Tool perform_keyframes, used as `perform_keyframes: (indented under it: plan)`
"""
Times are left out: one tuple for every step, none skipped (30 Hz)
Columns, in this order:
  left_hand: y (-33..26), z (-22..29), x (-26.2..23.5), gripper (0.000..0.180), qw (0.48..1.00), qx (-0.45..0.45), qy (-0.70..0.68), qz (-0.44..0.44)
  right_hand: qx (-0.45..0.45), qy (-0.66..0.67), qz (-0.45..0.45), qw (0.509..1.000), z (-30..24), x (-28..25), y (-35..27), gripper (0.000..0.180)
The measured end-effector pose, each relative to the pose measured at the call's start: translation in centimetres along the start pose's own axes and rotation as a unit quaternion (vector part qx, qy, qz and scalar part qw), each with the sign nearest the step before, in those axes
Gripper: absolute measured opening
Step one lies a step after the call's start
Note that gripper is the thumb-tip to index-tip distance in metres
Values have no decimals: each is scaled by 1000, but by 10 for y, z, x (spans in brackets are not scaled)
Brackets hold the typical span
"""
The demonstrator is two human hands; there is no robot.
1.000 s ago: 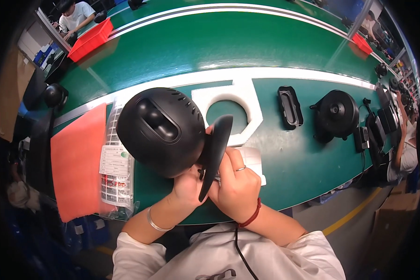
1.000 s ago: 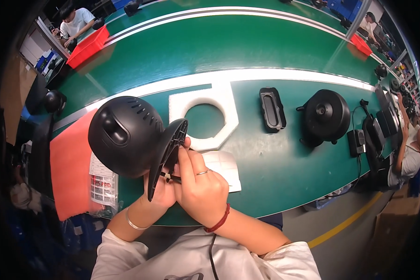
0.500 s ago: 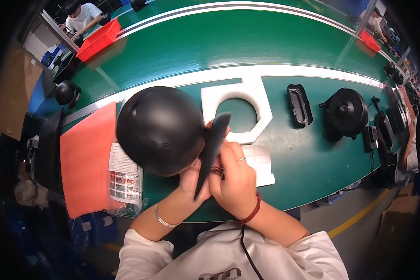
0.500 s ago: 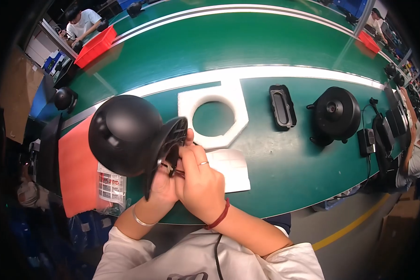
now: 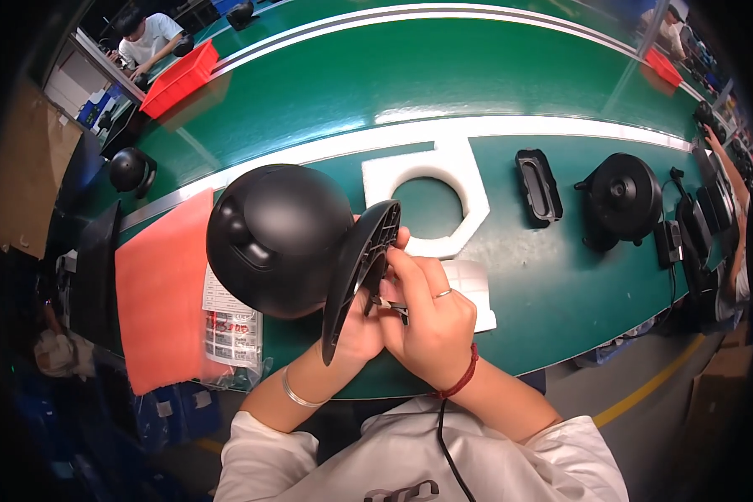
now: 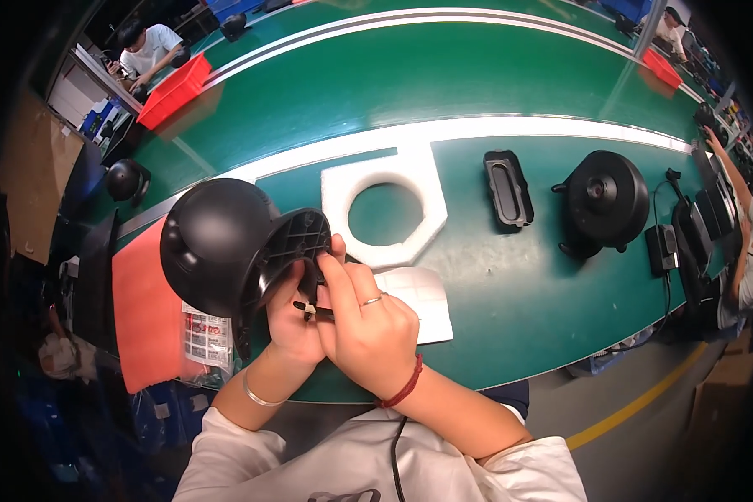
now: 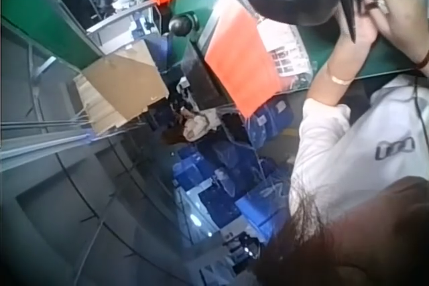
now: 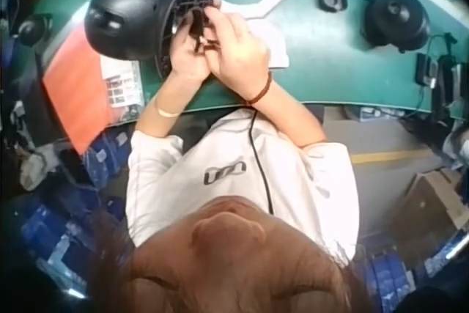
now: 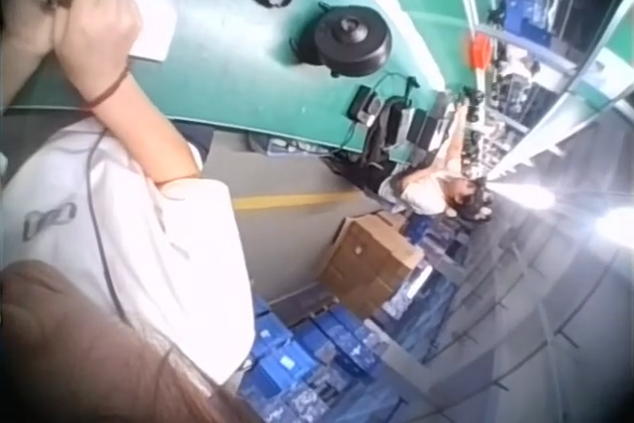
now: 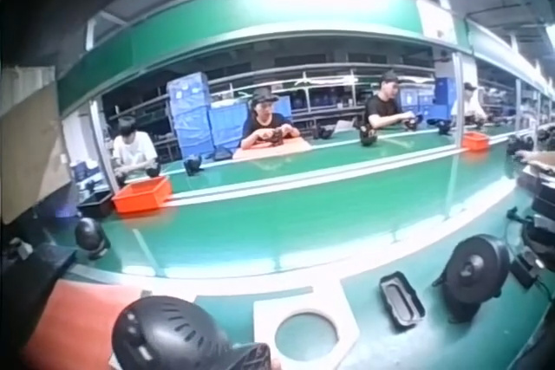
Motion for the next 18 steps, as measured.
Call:
perform_keyframes:
  plan:
    - [2, 1, -3, 40, 1000, 6, 5, 11, 26, 2, -27, 999, 0, 2, 0, 43]
    - [1, 1, -5, 40, 1000, 5, 5, 11, 52, 4, -53, 997, 2, 6, -1, 40]
    - [2, -4, -9, 39, 999, -13, -31, 25, 52, 3, -53, 997, 3, 7, -2, 40]
    - [2, -9, -11, 37, 997, -30, -67, 38, 66, 39, -62, 995, 8, 11, -6, 38]
    - [2, -11, -12, 37, 996, -32, -65, 42, 80, 75, -71, 991, 11, 14, -8, 35]
    - [1, -8, -11, 37, 997, -31, -63, 42, 79, 76, -71, 991, 10, 12, -6, 35]
    - [1, -9, -10, 36, 994, -49, -91, 47, 60, 72, -67, 993, 6, 8, -3, 32]
    - [0, -10, -9, 35, 989, -68, -119, 52, 42, 67, -63, 995, 2, 5, 0, 28]
    - [2, -2, -4, 34, 998, -2, -62, 9, 18, 75, -15, 997, 2, 0, 3, 30]
    - [1, 0, -3, 34, 998, -8, -68, 5, -6, 83, 34, 996, 1, -5, 5, 32]
    - [0, 3, -1, 34, 997, -15, -73, 0, 2, 78, 43, 996, 3, -7, 5, 31]
    - [-1, 5, 10, 35, 998, -23, -42, -38, 0, 79, 42, 996, 4, -7, 7, 31]
    - [-2, 5, 10, 35, 998, -20, -42, -37, -6, 64, 43, 997, 3, -7, 8, 30]
    - [-2, 3, 9, 36, 999, -21, -37, -30, -12, 49, 44, 998, 3, -7, 9, 29]
    - [-2, 2, 7, 38, 999, -24, -33, -24, -12, 38, 47, 998, 3, -8, 10, 27]
    - [-2, 1, 7, 39, 998, -23, -8, -54, -12, 38, 47, 998, 3, -8, 10, 27]
    - [-3, 0, 8, 39, 998, -23, -9, -55, -17, 28, 57, 998, 3, -9, 11, 26]
    - [-4, -2, 4, 39, 1000, -19, -9, -19, -22, 18, 67, 997, 3, -10, 12, 25]
Point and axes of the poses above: each hand's wrist, its own y-axis towards the middle knuckle, its own x-axis out of the palm, z = x × y, the point moved 9 cm from there along y, towards the middle knuckle, and after that the axes turned 4 degrees about z, right-handed, at the moved point
